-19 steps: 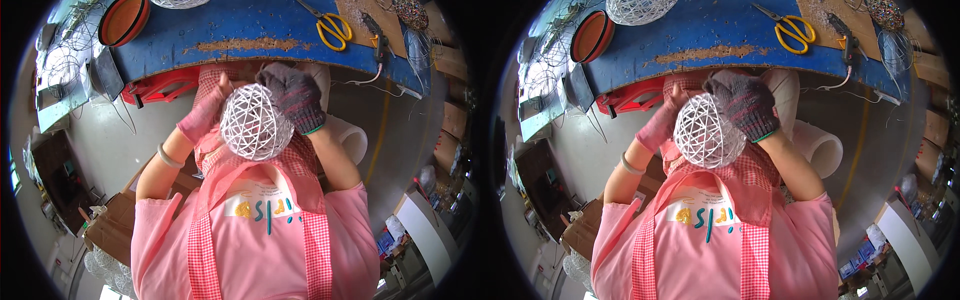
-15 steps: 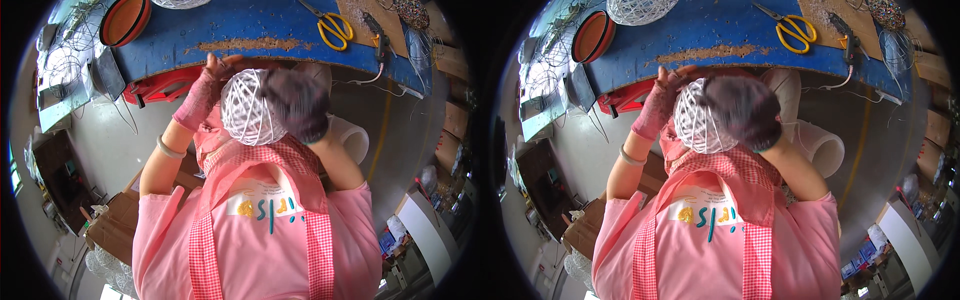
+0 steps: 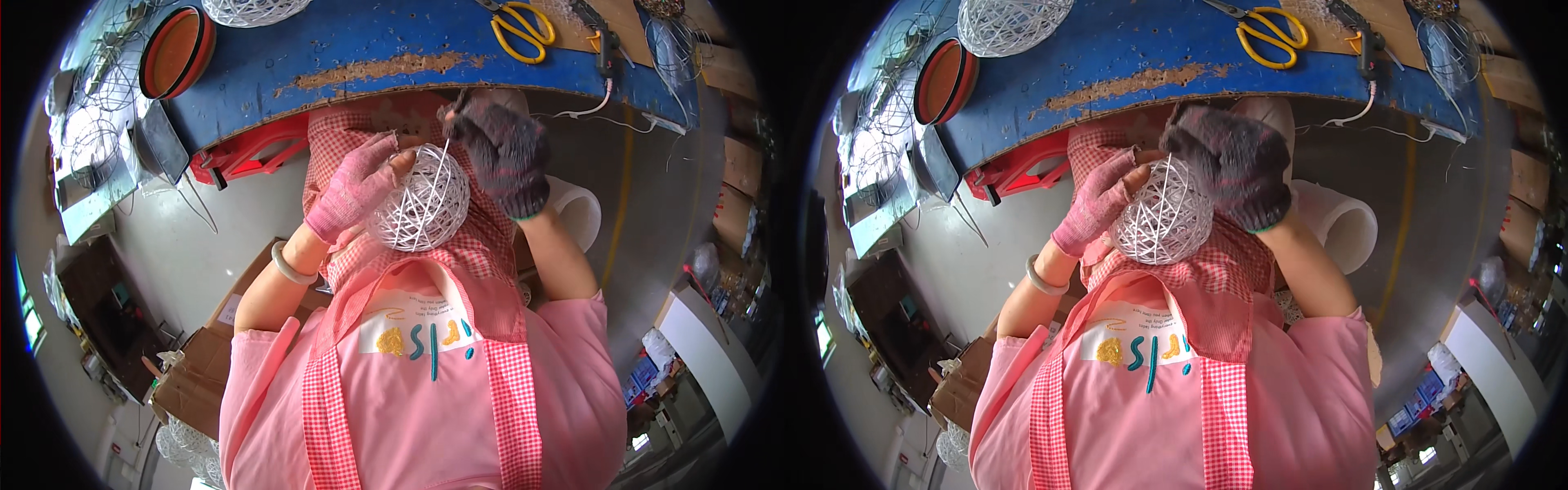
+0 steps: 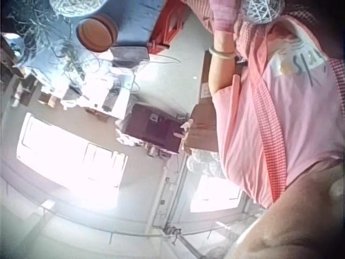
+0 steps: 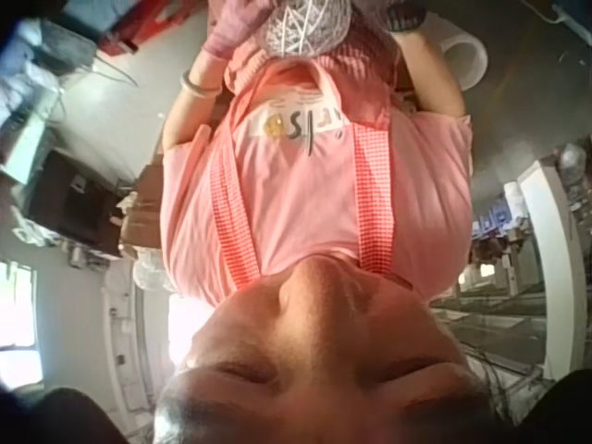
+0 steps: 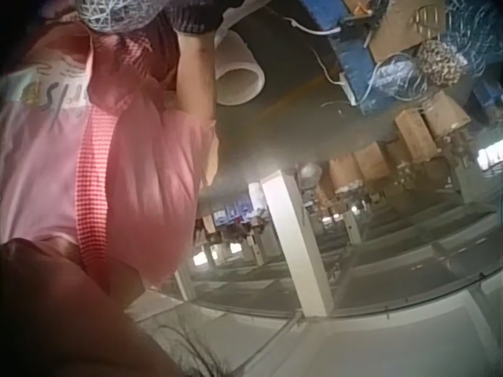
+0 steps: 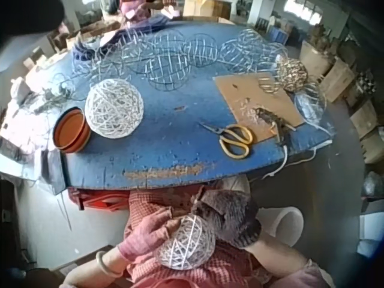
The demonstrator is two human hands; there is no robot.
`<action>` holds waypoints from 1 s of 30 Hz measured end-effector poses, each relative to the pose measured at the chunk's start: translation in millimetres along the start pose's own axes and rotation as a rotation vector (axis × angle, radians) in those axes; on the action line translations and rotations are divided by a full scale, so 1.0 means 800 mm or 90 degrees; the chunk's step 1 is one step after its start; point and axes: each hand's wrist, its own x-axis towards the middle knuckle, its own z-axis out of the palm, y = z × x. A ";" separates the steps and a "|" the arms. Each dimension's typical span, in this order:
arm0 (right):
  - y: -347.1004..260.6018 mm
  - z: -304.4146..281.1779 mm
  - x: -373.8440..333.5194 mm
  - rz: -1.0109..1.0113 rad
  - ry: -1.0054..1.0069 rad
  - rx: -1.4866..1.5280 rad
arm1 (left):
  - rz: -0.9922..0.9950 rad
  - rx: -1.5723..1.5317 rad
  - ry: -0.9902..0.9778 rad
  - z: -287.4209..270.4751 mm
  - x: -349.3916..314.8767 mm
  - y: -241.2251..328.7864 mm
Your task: Manufacturing decorative string balls by winding material and using a glue gun.
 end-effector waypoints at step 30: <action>-0.029 0.028 0.015 0.157 -0.126 0.142 | -0.083 -0.353 0.068 -0.050 0.007 0.003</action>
